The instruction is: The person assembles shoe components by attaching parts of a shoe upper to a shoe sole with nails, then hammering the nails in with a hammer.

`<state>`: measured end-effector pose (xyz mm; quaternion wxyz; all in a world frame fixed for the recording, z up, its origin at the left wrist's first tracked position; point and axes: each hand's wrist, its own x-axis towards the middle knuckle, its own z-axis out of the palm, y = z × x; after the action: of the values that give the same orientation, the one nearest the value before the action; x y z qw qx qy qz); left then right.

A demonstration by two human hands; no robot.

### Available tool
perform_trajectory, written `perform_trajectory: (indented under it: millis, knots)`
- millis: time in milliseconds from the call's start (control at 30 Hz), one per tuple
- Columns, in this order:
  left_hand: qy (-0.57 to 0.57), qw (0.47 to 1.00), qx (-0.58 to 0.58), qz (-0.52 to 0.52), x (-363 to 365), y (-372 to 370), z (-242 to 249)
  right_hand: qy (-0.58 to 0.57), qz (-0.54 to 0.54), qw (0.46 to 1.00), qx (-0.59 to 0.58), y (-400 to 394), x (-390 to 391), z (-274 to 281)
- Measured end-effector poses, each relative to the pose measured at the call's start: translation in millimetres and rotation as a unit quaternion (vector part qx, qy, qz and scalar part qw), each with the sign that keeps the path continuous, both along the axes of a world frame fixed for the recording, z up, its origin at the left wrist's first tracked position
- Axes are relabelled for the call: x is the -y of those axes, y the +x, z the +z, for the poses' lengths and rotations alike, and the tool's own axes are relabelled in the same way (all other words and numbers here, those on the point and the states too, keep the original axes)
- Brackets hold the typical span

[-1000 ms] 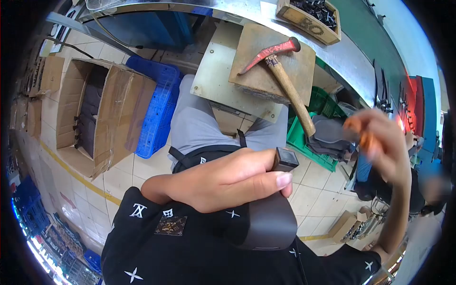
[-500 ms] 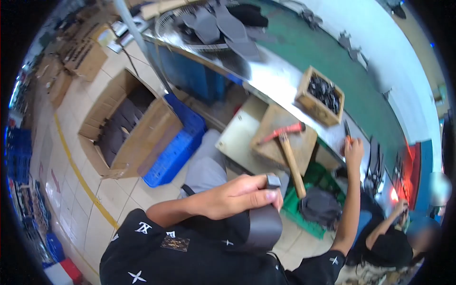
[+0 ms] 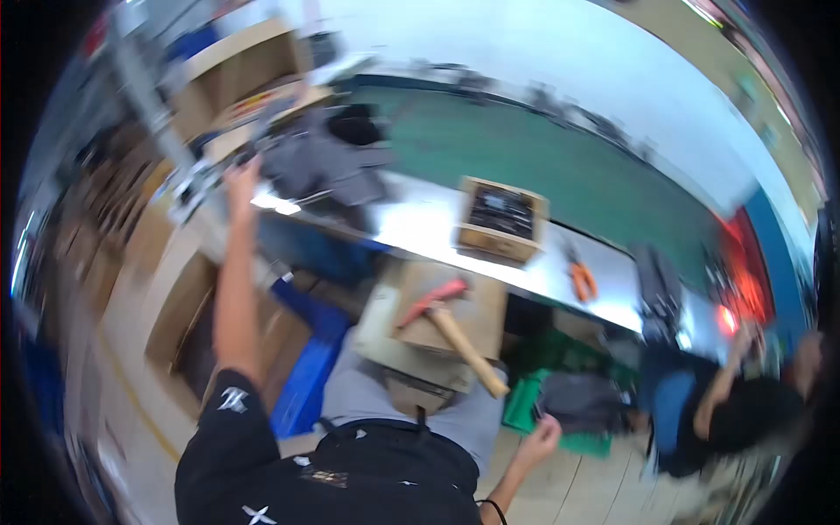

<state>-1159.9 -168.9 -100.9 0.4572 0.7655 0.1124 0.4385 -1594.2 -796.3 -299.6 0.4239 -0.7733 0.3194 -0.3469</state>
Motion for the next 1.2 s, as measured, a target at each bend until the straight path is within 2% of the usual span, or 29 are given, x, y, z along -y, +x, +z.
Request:
perform_trajectory:
  millis: [33,67,100,133,167,200,233,267,300,333,400,467,500,533,567,633,700,767,800,867,900,933,967,1033,1067,1100,1133,1167,1200]
  knots:
    - [-0.078,0.984,-0.156,-0.019,9.7,-6.7,7.2,0.044,-0.015,0.999,-0.028,-12.5,-3.8,-7.7]
    - [-0.003,0.984,-0.169,-0.059,-10.3,-5.7,-16.9,0.071,-0.019,0.997,-0.009,-20.7,-1.0,-21.7]
    - [0.044,0.994,-0.087,-0.048,-11.5,1.1,-52.6,0.097,-0.021,0.995,0.016,-23.8,4.0,-28.6]
    - [-0.037,0.992,-0.067,-0.096,25.2,-15.1,-46.2,0.044,-0.024,0.999,0.017,-18.4,11.9,-5.3]
    - [-0.04,0.99,-0.101,-0.087,60.9,-36.2,-40.9,-0.011,-0.015,1.0,0.013,-7.0,30.7,21.6]
    - [0.024,0.989,-0.119,-0.087,67.6,-40.1,-56.4,0.008,-0.032,0.999,-0.005,7.3,50.6,60.0]
    - [0.087,0.984,-0.132,-0.077,71.4,-36.0,-65.3,-0.049,-0.038,0.995,0.072,29.1,81.1,76.9]
    - [0.082,0.979,-0.143,-0.116,95.0,-44.1,-57.3,-0.129,-0.053,0.985,0.102,51.1,118.3,89.7]
    - [0.071,0.973,-0.159,-0.15,121.3,-62.1,-52.2,-0.137,-0.074,0.985,0.077,75.0,148.0,114.4]
    - [0.08,0.973,-0.119,-0.179,146.5,-72.6,-48.7,-0.209,-0.09,0.97,0.089,101.3,173.2,142.3]
    - [0.033,0.963,-0.099,-0.25,191.1,-93.9,-39.9,-0.322,-0.115,0.938,0.047,165.3,241.7,150.3]
    - [0.015,0.946,-0.095,-0.309,229.9,-117.0,-25.4,-0.39,-0.098,0.908,-0.117,215.3,278.3,159.6]
    - [0.022,0.937,-0.105,-0.332,244.8,-130.7,-16.5,-0.401,-0.064,0.885,-0.228,236.5,291.4,155.6]
    - [0.016,0.932,-0.114,-0.343,254.9,-139.6,-13.4,-0.342,0.008,0.888,-0.307,255.8,303.6,153.6]
    - [0.053,0.935,-0.1,-0.336,262.6,-147.6,-11.9,-0.357,0.016,0.89,-0.284,270.8,303.2,151.6]
    - [0.129,0.941,-0.082,-0.303,272.9,-166.1,-3.2,-0.409,0.025,0.87,-0.272,293.8,289.9,172.5]
    - [0.13,0.942,-0.083,-0.297,284.9,-183.7,10.6,-0.362,0.04,0.915,-0.173,302.6,260.6,188.8]
    - [0.168,0.934,-0.067,-0.307,303.5,-198.0,29.7,-0.178,0.092,0.98,0.002,316.4,211.2,207.0]
    - [0.203,0.927,-0.056,-0.311,317.1,-201.5,35.1,-0.032,0.192,0.979,0.068,310.2,170.7,224.0]
    - [0.309,0.883,0.033,-0.353,348.6,-203.6,49.6,0.245,0.345,0.888,0.18,273.0,59.9,271.7]
    - [0.292,0.871,0.036,-0.393,367.3,-210.7,63.2,0.251,0.394,0.856,0.22,259.8,13.6,276.1]
    - [0.291,0.86,0.065,-0.414,377.3,-207.6,63.5,0.298,0.457,0.816,0.191,228.4,-30.1,293.0]
    - [0.265,0.871,0.1,-0.401,386.9,-207.5,63.3,0.227,0.531,0.802,0.155,199.8,-60.6,306.5]
    - [0.032,0.873,0.235,-0.426,384.0,-194.8,37.6,0.07,0.614,0.764,0.185,156.6,-90.4,313.4]
    - [0.032,0.906,0.163,-0.389,372.9,-213.8,55.6,0.051,0.578,0.792,0.19,151.3,-91.3,303.0]
    - [0.156,0.934,0.119,-0.298,356.3,-223.8,69.1,0.034,0.543,0.818,0.189,144.8,-89.5,290.7]
    - [0.086,0.945,0.099,-0.3,348.6,-236.8,82.1,0.02,0.508,0.841,0.184,139.7,-91.5,277.6]
    - [0.013,0.952,0.079,-0.296,342.3,-247.0,93.9,-0.161,0.394,0.89,0.166,142.0,-98.4,262.1]
    - [-0.041,0.949,0.097,-0.297,338.5,-254.7,103.2,-0.223,0.367,0.895,0.121,141.9,-103.6,240.2]
